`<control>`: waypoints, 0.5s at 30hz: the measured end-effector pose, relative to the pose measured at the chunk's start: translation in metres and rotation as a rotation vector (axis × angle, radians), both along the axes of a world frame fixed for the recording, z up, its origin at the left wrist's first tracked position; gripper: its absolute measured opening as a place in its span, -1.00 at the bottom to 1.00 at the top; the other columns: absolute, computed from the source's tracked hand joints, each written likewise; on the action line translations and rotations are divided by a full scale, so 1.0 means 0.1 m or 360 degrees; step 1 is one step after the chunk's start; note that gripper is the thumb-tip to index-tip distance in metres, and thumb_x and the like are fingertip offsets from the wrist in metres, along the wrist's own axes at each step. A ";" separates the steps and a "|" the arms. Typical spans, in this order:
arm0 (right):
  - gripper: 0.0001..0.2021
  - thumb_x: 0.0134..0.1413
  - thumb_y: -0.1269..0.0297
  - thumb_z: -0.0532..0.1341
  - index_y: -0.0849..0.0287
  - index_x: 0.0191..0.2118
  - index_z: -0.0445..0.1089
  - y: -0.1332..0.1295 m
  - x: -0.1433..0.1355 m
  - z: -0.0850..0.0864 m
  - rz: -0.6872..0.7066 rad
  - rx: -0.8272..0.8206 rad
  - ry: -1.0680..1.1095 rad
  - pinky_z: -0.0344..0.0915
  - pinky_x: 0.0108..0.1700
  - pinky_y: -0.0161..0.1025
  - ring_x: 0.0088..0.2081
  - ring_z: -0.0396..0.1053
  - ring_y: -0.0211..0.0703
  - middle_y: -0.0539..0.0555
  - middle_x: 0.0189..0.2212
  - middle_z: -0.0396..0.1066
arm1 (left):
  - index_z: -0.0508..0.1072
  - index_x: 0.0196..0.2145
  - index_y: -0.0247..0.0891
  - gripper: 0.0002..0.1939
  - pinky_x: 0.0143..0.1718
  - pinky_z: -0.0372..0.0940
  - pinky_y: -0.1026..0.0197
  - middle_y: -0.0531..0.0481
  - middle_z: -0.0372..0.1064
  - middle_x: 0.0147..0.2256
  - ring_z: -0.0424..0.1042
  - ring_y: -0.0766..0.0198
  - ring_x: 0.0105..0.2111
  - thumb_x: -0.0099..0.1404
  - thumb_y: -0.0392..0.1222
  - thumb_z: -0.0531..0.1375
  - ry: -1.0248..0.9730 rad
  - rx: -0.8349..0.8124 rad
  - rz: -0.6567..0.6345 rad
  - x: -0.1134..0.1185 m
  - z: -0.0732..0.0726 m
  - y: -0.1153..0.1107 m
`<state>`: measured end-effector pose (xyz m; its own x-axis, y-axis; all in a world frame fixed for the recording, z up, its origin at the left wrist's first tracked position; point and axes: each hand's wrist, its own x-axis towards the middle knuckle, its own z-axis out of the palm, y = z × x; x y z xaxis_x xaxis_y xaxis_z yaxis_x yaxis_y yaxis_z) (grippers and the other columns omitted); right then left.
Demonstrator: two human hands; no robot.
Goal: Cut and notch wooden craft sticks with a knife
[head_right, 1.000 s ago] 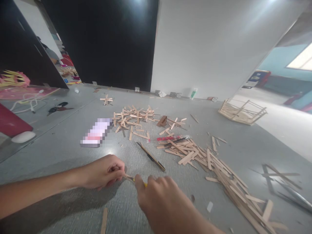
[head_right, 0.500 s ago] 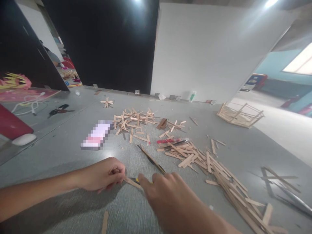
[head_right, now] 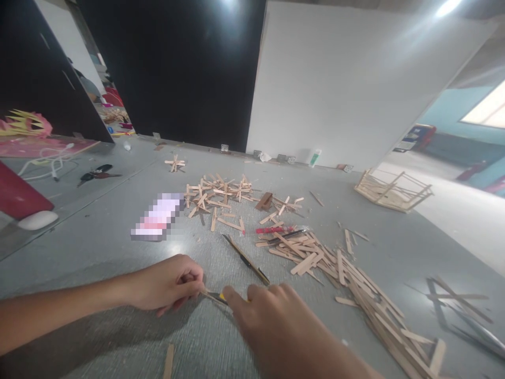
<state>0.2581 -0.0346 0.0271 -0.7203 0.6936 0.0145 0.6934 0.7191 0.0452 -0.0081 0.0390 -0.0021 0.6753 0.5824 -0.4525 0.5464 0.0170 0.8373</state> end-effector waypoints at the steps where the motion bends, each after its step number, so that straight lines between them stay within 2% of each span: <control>1: -0.44 0.09 0.58 0.23 0.06 0.20 0.25 0.00 0.00 0.01 -0.0003 -0.0015 -0.0012 -0.17 -0.49 -0.18 -0.58 0.35 -0.25 -0.10 -0.46 0.43 | 0.31 -0.45 -0.20 -0.73 -0.76 0.03 0.39 0.17 0.28 -0.63 0.19 0.41 -0.78 0.37 -0.03 0.13 0.0001 0.0004 -0.0002 0.00 0.00 0.00; 8: -0.59 0.13 0.59 0.20 0.10 0.07 0.33 0.01 -0.02 0.05 0.0000 -0.0048 0.0072 -0.14 -0.49 -0.22 -0.55 0.37 -0.29 -0.09 -0.48 0.43 | 0.33 -0.45 -0.21 -0.71 -0.74 0.05 0.38 0.17 0.27 -0.63 0.19 0.41 -0.77 0.37 -0.01 0.13 -0.0003 0.0028 0.0003 -0.01 0.00 0.00; 15: -0.52 0.10 0.55 0.22 0.05 0.13 0.29 0.04 0.01 0.01 -0.0025 -0.0006 0.0037 -0.15 -0.49 -0.19 -0.56 0.38 -0.23 -0.09 -0.47 0.44 | 0.31 -0.47 -0.20 -0.72 -0.77 0.04 0.40 0.17 0.27 -0.64 0.18 0.42 -0.79 0.39 -0.06 0.11 -0.0014 0.0029 -0.0006 0.00 -0.01 0.00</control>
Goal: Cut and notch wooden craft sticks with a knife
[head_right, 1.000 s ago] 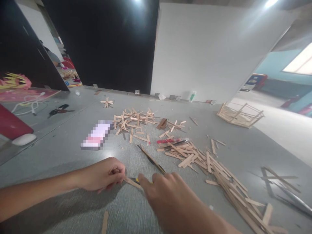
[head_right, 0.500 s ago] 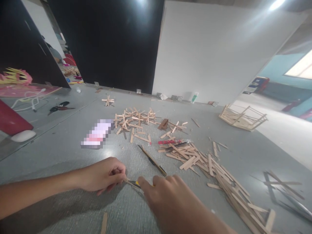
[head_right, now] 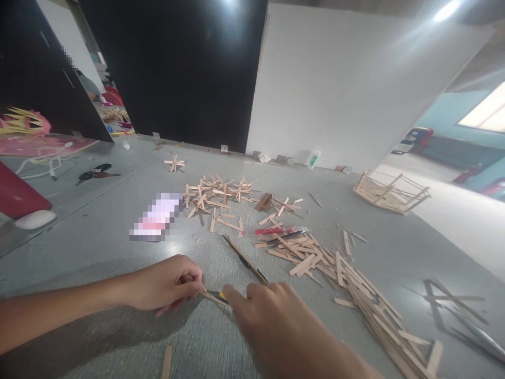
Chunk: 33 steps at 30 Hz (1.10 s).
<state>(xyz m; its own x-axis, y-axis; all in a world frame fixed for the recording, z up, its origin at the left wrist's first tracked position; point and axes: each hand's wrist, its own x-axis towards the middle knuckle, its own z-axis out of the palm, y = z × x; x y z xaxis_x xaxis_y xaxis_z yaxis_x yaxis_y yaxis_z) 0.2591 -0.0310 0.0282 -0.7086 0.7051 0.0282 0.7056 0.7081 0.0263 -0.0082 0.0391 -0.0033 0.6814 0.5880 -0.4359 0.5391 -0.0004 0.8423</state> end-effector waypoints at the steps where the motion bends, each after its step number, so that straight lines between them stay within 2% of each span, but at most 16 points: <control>1: -0.52 0.10 0.55 0.22 0.04 0.12 0.29 0.00 0.00 -0.01 -0.0002 -0.0006 -0.0024 -0.16 -0.49 -0.19 -0.56 0.38 -0.23 -0.09 -0.47 0.44 | 0.31 -0.47 -0.20 -0.71 -0.78 0.03 0.41 0.17 0.27 -0.64 0.18 0.42 -0.79 0.40 -0.06 0.10 -0.0007 0.0010 -0.0002 0.00 0.00 0.00; 11: -0.42 0.07 0.57 0.28 0.03 0.19 0.25 0.01 0.00 -0.02 -0.0040 -0.0061 -0.0057 -0.19 -0.47 -0.18 -0.53 0.43 -0.19 -0.08 -0.43 0.46 | 0.28 -0.49 -0.20 -0.64 -0.81 -0.01 0.43 0.16 0.27 -0.65 0.20 0.42 -0.79 0.43 -0.01 0.08 0.0025 0.0035 -0.0011 0.01 0.01 -0.01; 17: -0.52 0.14 0.56 0.25 0.04 0.14 0.31 0.05 0.00 -0.01 -0.0028 -0.0052 -0.0077 -0.23 -0.49 -0.18 -0.55 0.43 -0.17 -0.08 -0.46 0.47 | 0.24 -0.53 -0.20 -0.59 -0.83 -0.02 0.44 0.14 0.25 -0.66 0.19 0.43 -0.80 0.45 0.00 0.06 0.0015 0.0038 -0.0024 0.01 -0.01 0.00; 24: -0.52 0.07 0.58 0.27 0.04 0.10 0.33 0.04 0.01 0.00 -0.0009 -0.0028 -0.0038 -0.24 -0.50 -0.19 -0.55 0.40 -0.18 -0.08 -0.46 0.45 | 0.22 -0.55 -0.20 -0.55 -0.83 -0.01 0.44 0.15 0.21 -0.66 0.16 0.43 -0.80 0.47 0.04 0.03 0.0013 0.0113 -0.0040 0.01 0.01 -0.01; 33: -0.61 0.13 0.56 0.21 0.10 0.05 0.35 0.09 -0.01 0.03 0.0045 -0.0010 0.0052 -0.21 -0.54 -0.21 -0.58 0.33 -0.29 -0.09 -0.49 0.44 | 0.22 -0.54 -0.19 -0.55 -0.82 -0.02 0.41 0.14 0.21 -0.66 0.16 0.41 -0.79 0.45 0.08 0.04 0.0031 0.0128 -0.0045 0.01 0.00 0.00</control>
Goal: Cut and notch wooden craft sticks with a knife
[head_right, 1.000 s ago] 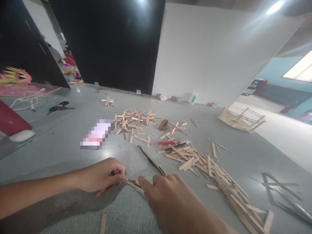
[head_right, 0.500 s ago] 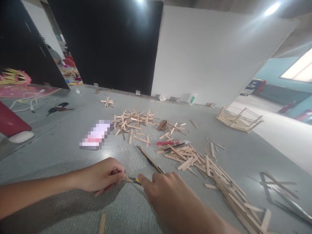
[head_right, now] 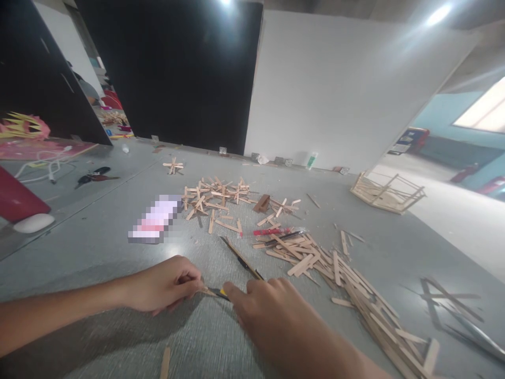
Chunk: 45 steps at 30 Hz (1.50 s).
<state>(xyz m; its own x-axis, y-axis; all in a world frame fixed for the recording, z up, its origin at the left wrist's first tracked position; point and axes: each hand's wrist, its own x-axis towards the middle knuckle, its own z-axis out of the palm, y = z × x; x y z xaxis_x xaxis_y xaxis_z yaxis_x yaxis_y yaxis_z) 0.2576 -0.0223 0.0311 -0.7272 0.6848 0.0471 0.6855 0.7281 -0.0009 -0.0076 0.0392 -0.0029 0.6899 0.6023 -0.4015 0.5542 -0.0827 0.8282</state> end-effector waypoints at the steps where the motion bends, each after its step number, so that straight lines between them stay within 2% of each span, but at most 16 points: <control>1: -0.64 0.15 0.56 0.19 0.11 0.04 0.35 0.00 0.00 0.00 -0.0003 0.0000 0.0015 -0.19 -0.53 -0.22 -0.59 0.32 -0.30 -0.10 -0.50 0.43 | 0.22 -0.54 -0.19 -0.55 -0.82 -0.01 0.41 0.14 0.22 -0.66 0.16 0.41 -0.79 0.45 0.08 0.04 -0.0002 0.0005 0.0000 0.00 0.00 0.00; 10: -0.58 0.07 0.56 0.26 0.07 0.04 0.36 -0.01 0.01 0.01 -0.0034 -0.0005 -0.0102 -0.24 -0.53 -0.18 -0.57 0.39 -0.22 -0.07 -0.48 0.47 | 0.22 -0.56 -0.19 -0.52 -0.82 0.00 0.40 0.14 0.21 -0.67 0.15 0.40 -0.79 0.44 0.12 0.06 0.0009 -0.0005 0.0006 0.00 0.00 0.00; 17: -0.59 0.11 0.56 0.24 0.04 0.05 0.36 -0.01 0.03 0.05 -0.0083 -0.0053 -0.0079 -0.21 -0.52 -0.19 -0.56 0.40 -0.23 -0.08 -0.47 0.47 | 0.23 -0.54 -0.20 -0.56 -0.82 0.00 0.41 0.14 0.22 -0.65 0.14 0.42 -0.79 0.46 0.07 0.04 0.0003 -0.0014 0.0017 0.00 -0.01 -0.01; 24: -0.63 0.15 0.54 0.24 0.06 0.04 0.37 0.00 0.00 0.03 -0.0058 -0.0061 -0.0068 -0.22 -0.53 -0.21 -0.57 0.39 -0.24 -0.07 -0.48 0.47 | 0.23 -0.54 -0.19 -0.52 -0.82 -0.01 0.40 0.15 0.20 -0.65 0.14 0.41 -0.79 0.44 0.14 0.05 0.0002 -0.0038 0.0029 0.00 -0.01 -0.01; 31: -0.59 0.11 0.55 0.24 0.08 0.07 0.36 0.00 0.02 0.00 -0.0023 -0.0013 -0.0070 -0.24 -0.53 -0.20 -0.57 0.37 -0.25 -0.07 -0.49 0.45 | 0.22 -0.54 -0.19 -0.51 -0.81 -0.01 0.40 0.15 0.20 -0.66 0.15 0.42 -0.78 0.43 0.16 0.06 0.0036 -0.0024 0.0022 0.01 0.04 -0.01; 39: -0.36 -0.11 0.61 0.21 0.16 0.17 0.29 -0.07 -0.04 0.00 0.0024 0.0020 -0.0211 -0.15 -0.53 -0.15 -0.55 0.41 -0.18 -0.04 -0.44 0.48 | 0.24 -0.52 -0.18 -0.55 -0.80 -0.02 0.39 0.19 0.12 -0.68 0.07 0.42 -0.78 0.42 0.15 0.07 0.0005 -0.0049 0.0044 0.02 0.06 -0.01; 45: -0.42 -0.19 0.62 0.19 0.17 0.06 0.37 -0.05 -0.12 0.09 0.0081 0.0067 -0.0298 -0.15 -0.56 -0.15 -0.58 0.41 -0.18 -0.04 -0.48 0.48 | 0.23 -0.53 -0.18 -0.55 -0.77 -0.01 0.37 0.17 0.13 -0.67 0.09 0.41 -0.77 0.44 0.11 0.05 0.0003 0.0000 0.0034 0.02 0.07 -0.03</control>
